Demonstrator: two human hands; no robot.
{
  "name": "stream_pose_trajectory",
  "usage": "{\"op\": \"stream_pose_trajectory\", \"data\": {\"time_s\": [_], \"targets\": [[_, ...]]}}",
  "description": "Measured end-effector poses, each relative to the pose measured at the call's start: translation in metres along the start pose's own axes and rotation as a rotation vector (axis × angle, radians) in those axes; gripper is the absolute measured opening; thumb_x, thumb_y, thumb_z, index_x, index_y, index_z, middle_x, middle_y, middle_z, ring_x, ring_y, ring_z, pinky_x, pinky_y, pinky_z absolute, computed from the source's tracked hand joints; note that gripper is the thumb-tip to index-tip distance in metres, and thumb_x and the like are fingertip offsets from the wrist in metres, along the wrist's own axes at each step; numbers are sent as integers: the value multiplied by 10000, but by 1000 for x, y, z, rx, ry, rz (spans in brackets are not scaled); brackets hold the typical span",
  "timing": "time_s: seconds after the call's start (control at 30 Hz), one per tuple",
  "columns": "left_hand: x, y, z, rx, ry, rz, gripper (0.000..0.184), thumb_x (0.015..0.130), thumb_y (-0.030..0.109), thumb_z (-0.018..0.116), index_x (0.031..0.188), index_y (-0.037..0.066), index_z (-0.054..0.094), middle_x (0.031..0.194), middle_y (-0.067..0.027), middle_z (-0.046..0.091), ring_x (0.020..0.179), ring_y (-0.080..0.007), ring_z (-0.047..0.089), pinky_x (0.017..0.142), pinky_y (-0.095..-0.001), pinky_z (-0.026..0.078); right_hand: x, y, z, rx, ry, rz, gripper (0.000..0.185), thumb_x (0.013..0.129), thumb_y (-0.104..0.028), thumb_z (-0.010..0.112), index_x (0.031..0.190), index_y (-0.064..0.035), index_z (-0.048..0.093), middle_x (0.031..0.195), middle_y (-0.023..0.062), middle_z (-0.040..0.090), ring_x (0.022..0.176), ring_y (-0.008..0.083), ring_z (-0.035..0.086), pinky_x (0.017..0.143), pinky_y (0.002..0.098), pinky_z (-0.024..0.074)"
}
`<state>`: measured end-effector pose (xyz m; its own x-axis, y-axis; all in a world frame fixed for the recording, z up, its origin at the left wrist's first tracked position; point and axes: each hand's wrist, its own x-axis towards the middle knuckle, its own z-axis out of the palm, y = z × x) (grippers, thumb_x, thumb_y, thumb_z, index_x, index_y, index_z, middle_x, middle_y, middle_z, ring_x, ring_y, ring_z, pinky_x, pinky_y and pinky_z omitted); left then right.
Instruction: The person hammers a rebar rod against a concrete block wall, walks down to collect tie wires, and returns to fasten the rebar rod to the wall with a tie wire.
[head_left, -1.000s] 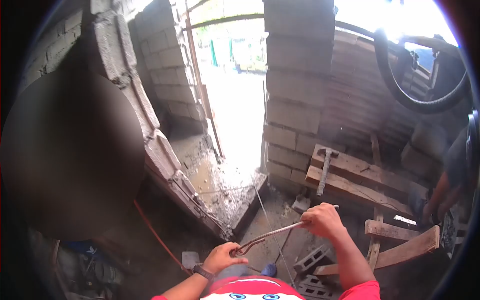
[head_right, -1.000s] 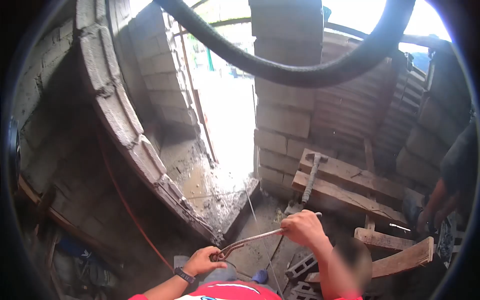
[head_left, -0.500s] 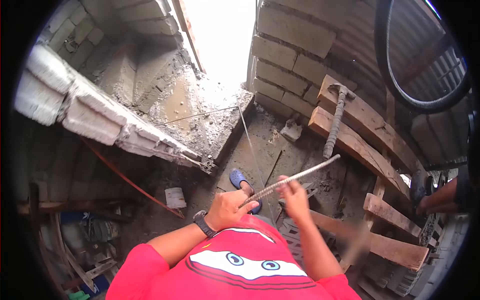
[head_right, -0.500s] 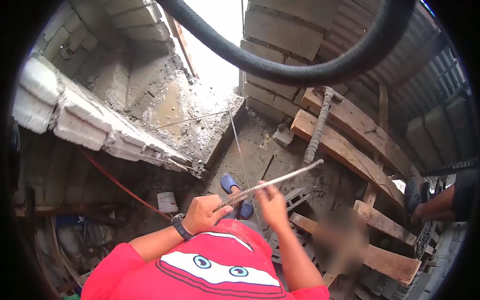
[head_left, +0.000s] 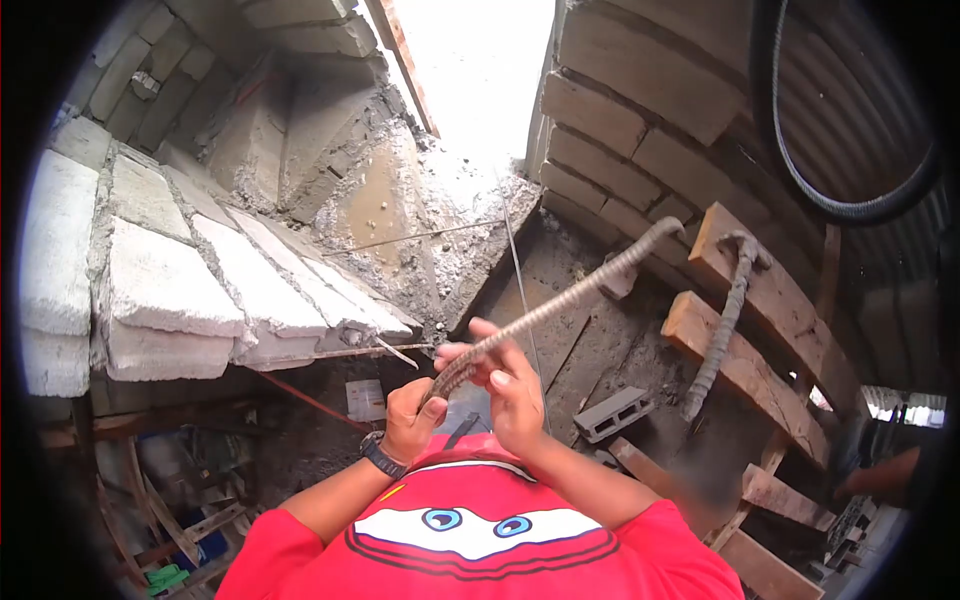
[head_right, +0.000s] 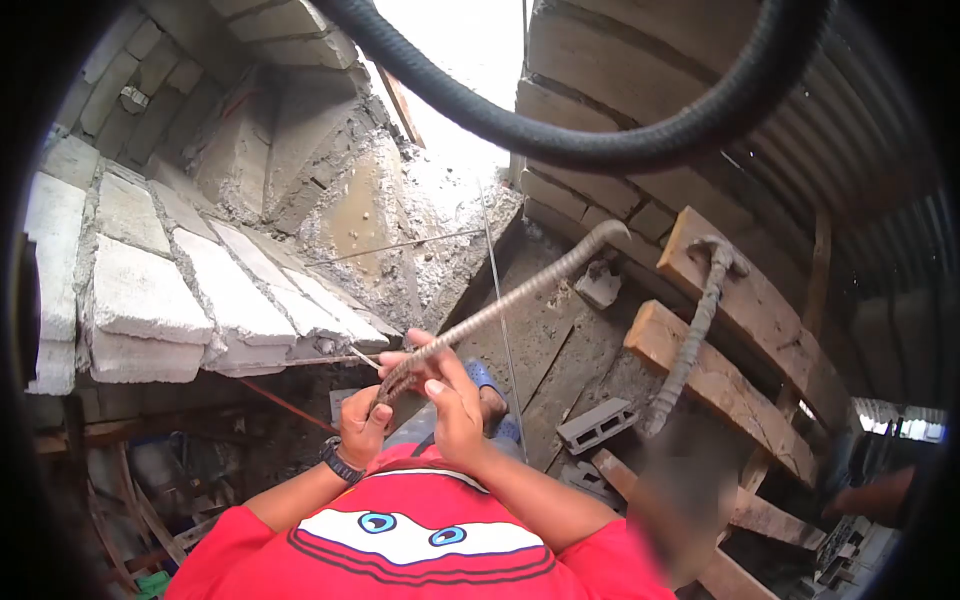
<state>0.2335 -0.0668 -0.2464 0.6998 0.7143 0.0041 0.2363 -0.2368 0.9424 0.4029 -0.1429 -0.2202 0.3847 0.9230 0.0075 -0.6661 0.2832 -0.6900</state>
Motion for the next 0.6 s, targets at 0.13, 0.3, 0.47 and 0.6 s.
{"op": "stream_pose_trajectory", "data": {"time_s": [0.13, 0.3, 0.47, 0.6], "targets": [[52, 9, -16, -63, -64, -33, 491, 1012, 473, 618, 818, 23, 591, 631, -72, 480, 556, -201, 522, 531, -345, 409, 60, 6, 7, 9, 157, -39, 404, 1083, -245, 425, 1410, -9, 420, 1019, 146, 646, 931, 246, 660, 887, 402, 535], [86, 32, -57, 153, -40, 10, 267, 1012, 266, 611, 1171, 53, 636, 682, -121, 544, 596, -272, 569, 577, -370, 436, 116, -48, 1, -215, 383, 102, 288, 1088, -334, 516, 1087, -56, 592, 645, -32, 458, 496, 69, 427, 468, 244, 381], [72, 15, -91, 75, 94, -88, 239, 977, 78, 530, 1202, 29, 593, 753, -132, 639, 660, -273, 640, 623, -353, 487, 157, -96, -10, -622, 332, 77, 347, 1036, -381, 616, 921, -53, 620, 562, -101, 357, 454, 9, 312, 425, 229, 224], [50, 18, -103, 93, 53, -217, 180, 969, 39, 487, 1052, 4, 643, 710, -84, 636, 633, -140, 605, 593, -294, 464, 233, -102, 22, -662, 269, 6, 349, 1013, -385, 653, 896, -59, 613, 572, -109, 363, 459, 1, 308, 429, 227, 216]]}}
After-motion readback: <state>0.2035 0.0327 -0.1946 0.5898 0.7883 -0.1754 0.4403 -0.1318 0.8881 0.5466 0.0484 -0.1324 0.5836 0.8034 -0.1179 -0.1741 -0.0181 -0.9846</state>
